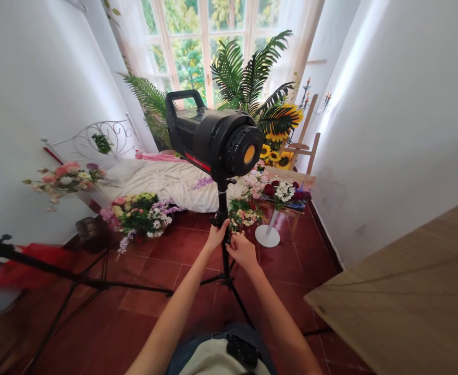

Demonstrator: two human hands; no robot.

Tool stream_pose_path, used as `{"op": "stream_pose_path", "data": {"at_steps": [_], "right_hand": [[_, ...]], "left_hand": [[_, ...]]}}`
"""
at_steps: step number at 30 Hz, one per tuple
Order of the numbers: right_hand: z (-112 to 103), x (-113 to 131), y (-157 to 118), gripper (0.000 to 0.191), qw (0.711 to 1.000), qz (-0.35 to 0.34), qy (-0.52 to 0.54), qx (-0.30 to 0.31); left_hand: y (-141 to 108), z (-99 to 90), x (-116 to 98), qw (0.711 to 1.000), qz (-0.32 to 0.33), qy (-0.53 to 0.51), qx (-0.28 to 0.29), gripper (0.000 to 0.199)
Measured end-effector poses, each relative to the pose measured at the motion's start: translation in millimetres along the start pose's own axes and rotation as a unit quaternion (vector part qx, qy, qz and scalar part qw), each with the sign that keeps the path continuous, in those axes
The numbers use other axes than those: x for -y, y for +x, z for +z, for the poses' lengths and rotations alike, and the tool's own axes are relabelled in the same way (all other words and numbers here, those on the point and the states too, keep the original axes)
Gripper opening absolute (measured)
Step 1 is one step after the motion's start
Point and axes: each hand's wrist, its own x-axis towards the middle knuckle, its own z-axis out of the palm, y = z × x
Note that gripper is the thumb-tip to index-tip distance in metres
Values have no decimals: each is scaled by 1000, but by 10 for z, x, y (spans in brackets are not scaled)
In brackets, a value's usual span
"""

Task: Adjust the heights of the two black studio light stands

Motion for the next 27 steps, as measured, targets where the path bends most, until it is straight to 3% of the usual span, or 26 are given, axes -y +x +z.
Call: {"op": "stream_pose_path", "data": {"at_steps": [5,8,10,14,18,22,25,27], "right_hand": [[103,-131,-77,33,978,146,132,-63],[154,-184,-84,37,961,172,214,-23],[154,-154,-81,34,955,166,245,-14],[94,52,-102,21,969,122,195,-84],[70,271,-216,18,977,44,173,-113],[58,317,-290,17,971,48,200,-119],[-11,311,-135,22,955,62,247,-150],[-51,321,79,35,950,46,264,-158]], "left_hand": [[1,-25,56,1000,-10,5,-1,39],[-50,-65,172,999,-35,26,5,39],[-110,-89,272,998,-52,34,8,39],[-197,-101,439,997,-63,35,-8,36],[-199,-103,485,997,-66,49,3,34],[-190,-124,505,997,-64,50,0,36],[-186,-130,555,998,-51,33,1,36],[-179,-127,590,998,-55,16,1,36]]}}
